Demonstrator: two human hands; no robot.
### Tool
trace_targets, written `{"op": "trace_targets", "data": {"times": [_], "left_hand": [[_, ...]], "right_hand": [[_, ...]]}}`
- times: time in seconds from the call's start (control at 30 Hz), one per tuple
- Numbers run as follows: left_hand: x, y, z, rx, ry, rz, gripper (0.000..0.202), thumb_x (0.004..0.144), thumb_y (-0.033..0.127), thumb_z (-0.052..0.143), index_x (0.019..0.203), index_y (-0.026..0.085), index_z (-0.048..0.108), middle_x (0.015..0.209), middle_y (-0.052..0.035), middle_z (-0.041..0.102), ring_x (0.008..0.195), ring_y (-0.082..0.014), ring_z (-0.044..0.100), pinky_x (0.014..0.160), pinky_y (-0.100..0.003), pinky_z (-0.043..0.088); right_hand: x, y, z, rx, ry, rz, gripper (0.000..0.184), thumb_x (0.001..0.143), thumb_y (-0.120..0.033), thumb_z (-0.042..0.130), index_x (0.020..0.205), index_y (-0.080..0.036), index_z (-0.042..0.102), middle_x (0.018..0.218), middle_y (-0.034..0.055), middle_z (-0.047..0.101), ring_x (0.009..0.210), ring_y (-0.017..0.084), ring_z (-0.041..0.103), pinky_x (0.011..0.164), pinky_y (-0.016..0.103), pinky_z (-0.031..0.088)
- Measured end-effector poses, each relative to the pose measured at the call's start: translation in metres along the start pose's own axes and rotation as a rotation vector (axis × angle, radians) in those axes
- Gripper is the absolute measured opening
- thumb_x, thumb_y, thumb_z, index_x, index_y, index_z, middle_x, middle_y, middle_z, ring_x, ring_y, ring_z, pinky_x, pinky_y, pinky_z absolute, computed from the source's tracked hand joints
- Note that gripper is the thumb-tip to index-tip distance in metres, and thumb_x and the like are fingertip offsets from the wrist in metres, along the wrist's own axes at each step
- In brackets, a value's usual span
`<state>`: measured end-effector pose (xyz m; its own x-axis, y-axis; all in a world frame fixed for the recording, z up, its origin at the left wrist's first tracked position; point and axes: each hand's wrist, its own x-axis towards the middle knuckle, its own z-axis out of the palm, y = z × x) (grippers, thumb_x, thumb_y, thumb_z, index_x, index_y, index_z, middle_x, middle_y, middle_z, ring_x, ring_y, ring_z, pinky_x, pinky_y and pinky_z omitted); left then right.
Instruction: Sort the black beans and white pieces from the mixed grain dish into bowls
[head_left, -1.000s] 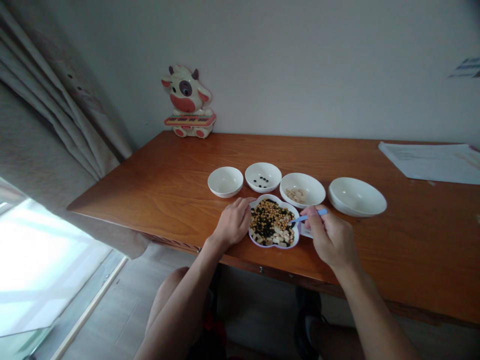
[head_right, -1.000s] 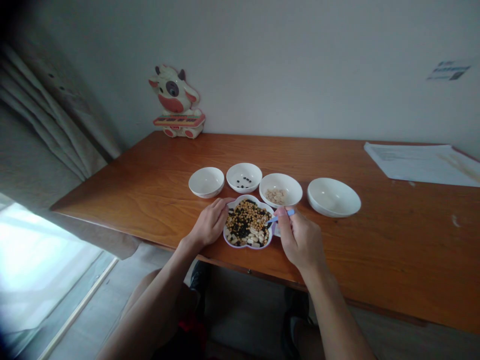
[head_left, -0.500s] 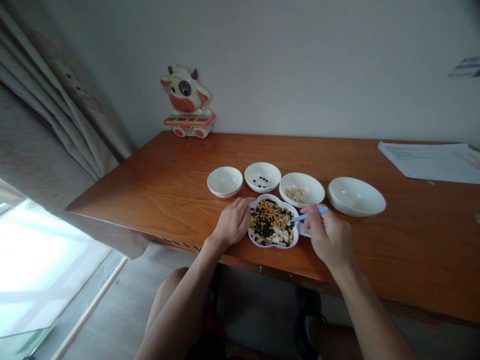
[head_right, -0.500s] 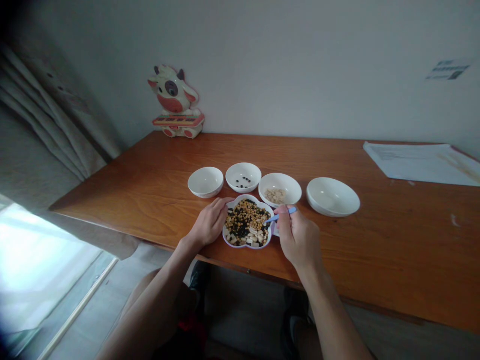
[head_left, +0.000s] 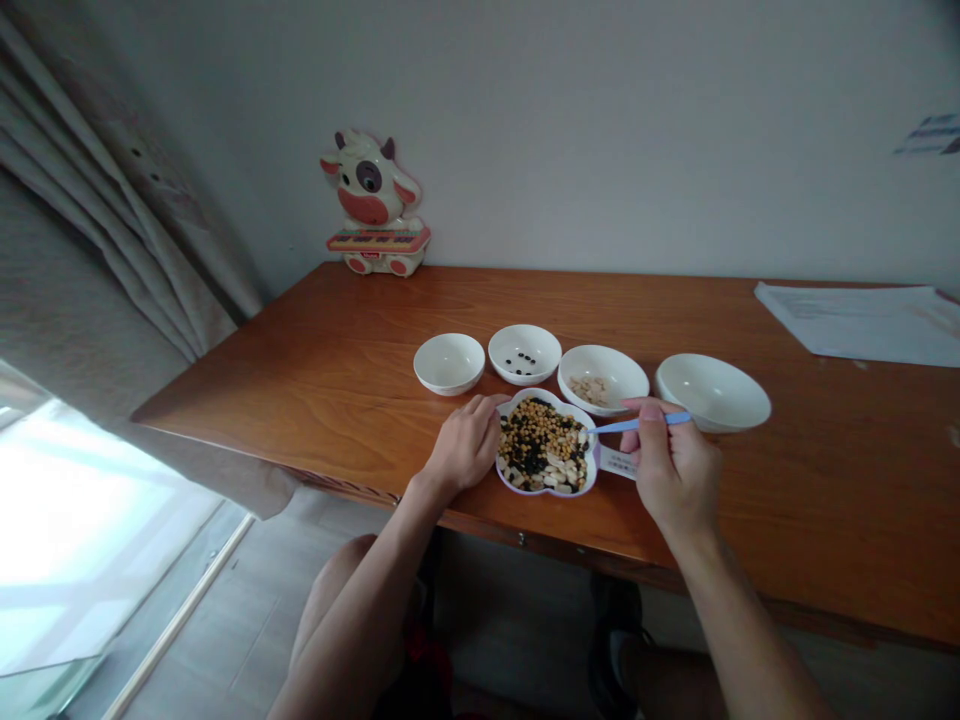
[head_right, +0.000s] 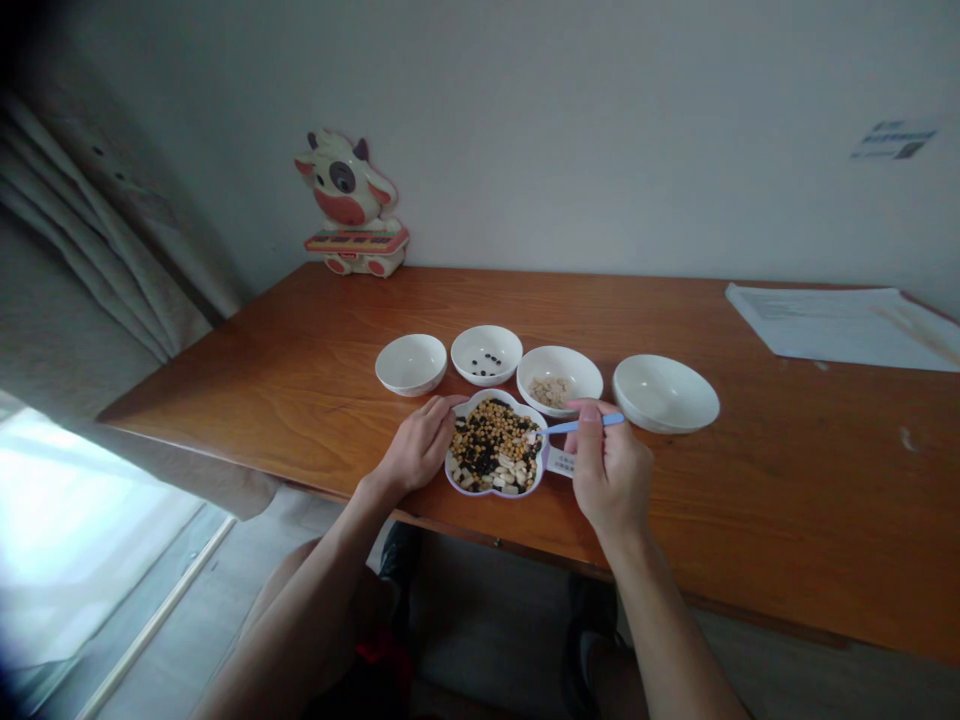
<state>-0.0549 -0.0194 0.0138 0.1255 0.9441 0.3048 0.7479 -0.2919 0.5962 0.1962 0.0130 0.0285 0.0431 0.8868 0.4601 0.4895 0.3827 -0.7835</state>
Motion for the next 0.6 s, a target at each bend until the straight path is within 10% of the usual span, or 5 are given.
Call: {"op": "trace_targets", "data": {"times": [0.6], "left_hand": [[0.000,-0.001,0.001,0.005,0.003,0.001,0.035,0.104,0.024,0.035,0.130,0.015,0.056,0.119,-0.0138,0.067,0.108,-0.0255,0.066,0.097,-0.040,0.051]], "right_hand": [[0.012,0.012,0.003,0.191,0.275,0.083,0.042,0.102,-0.056,0.040,0.098,-0.019,0.059,0.069,-0.0003,0.058,0.050,0.011,0.045,0.047,0.026,0.036]]}}
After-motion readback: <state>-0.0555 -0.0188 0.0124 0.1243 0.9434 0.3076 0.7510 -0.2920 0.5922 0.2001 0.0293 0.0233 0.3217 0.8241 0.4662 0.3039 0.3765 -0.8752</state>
